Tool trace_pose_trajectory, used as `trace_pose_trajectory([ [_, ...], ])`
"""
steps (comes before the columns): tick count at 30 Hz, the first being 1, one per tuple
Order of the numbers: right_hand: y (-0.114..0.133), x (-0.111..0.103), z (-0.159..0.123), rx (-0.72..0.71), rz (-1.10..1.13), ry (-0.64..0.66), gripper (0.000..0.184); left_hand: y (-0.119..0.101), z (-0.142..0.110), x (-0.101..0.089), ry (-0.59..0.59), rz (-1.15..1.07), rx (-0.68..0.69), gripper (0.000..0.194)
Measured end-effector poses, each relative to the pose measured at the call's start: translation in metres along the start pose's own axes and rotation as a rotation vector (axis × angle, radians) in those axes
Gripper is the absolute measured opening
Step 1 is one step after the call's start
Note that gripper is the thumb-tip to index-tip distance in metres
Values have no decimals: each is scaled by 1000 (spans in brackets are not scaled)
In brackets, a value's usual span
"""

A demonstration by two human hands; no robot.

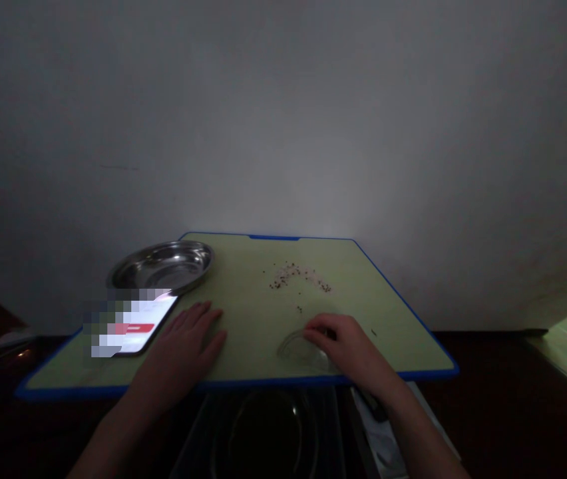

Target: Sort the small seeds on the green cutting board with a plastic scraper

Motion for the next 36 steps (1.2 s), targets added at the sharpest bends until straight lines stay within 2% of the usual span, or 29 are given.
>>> trace_pose_trajectory([
  [3,-19,-23,-3,25,-92,-121,27,0,1,-2,-19,-10,5,42],
  [6,-34,-37,-6,41,-112,-161,28,0,1,-3,-30,-18,9,42],
  [10,-42,-43,-1,52,-153,-130,28,0,0,-4,-28,-15,5,43],
  [17,-52,-42,32,100,-300,-137,25,1,0,-4,-12,10,14,46],
  [20,-45,-33,40,77,-315,-88,25,2,0,-4,-12,13,15,48],
  [25,-19,-17,39,-14,-229,16,20,4,-1,-4,-24,8,17,49],
  [36,-9,-26,23,52,-141,58,23,7,-5,-4,-114,25,56,53],
])
Point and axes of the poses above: each hand's wrist, its own z-axis towards the middle knuckle, its own x-axis out of the palm, y = z × x, the point moved 8 cm from there along z, towards the middle knuckle, and after that the axes turned 11 degrees about -x, right-handed, at the moved point
